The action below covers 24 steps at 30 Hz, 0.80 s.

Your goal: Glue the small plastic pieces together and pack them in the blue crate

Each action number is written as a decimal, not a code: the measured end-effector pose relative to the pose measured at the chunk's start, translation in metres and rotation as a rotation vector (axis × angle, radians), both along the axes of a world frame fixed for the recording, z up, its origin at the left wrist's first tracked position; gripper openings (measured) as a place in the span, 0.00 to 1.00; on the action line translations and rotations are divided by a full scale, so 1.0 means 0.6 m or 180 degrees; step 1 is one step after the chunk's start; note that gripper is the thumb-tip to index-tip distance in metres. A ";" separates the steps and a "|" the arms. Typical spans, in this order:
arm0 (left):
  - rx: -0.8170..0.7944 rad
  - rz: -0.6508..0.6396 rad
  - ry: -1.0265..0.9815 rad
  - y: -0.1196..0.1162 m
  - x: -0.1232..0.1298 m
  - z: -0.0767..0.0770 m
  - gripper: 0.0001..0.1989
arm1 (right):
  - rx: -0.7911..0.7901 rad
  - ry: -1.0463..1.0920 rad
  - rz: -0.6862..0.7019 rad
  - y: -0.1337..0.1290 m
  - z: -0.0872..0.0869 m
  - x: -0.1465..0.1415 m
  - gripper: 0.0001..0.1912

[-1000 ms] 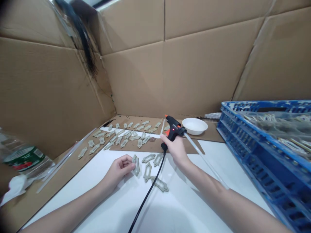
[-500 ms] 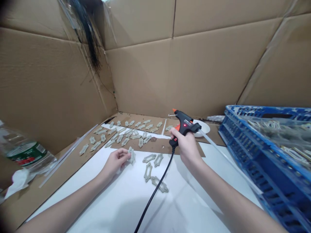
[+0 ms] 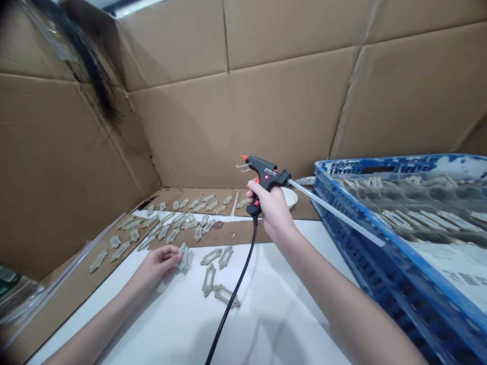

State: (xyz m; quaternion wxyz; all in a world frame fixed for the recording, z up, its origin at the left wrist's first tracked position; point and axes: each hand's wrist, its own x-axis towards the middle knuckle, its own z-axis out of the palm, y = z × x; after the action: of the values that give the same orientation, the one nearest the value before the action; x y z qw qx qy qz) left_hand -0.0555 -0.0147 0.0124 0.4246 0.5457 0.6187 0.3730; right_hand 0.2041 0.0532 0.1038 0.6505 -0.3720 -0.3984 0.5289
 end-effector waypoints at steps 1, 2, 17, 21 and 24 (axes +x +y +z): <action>-0.0033 -0.0120 0.0089 0.008 0.006 0.009 0.15 | 0.0041 -0.0015 0.0016 0.001 0.004 0.009 0.14; -0.0023 -0.0233 0.0187 0.019 0.014 0.019 0.15 | 0.0084 -0.0014 0.0030 0.000 0.009 0.016 0.14; 0.0535 -0.0232 0.2398 0.272 0.203 0.045 0.07 | 0.0236 0.0395 0.0300 -0.019 0.056 0.047 0.11; 0.0856 -0.0089 0.2814 0.250 0.202 0.061 0.09 | 0.0321 0.0425 0.0316 -0.023 0.062 0.051 0.10; 0.1176 -0.0462 0.2898 0.203 0.179 0.083 0.13 | 0.0329 0.0393 0.0263 -0.026 0.064 0.052 0.10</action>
State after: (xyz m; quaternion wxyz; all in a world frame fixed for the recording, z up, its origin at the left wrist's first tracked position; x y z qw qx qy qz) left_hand 0.0519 0.1069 0.0623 0.0323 0.7610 0.6254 0.1697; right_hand 0.2352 0.0374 0.1424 0.6698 -0.2878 -0.3993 0.5560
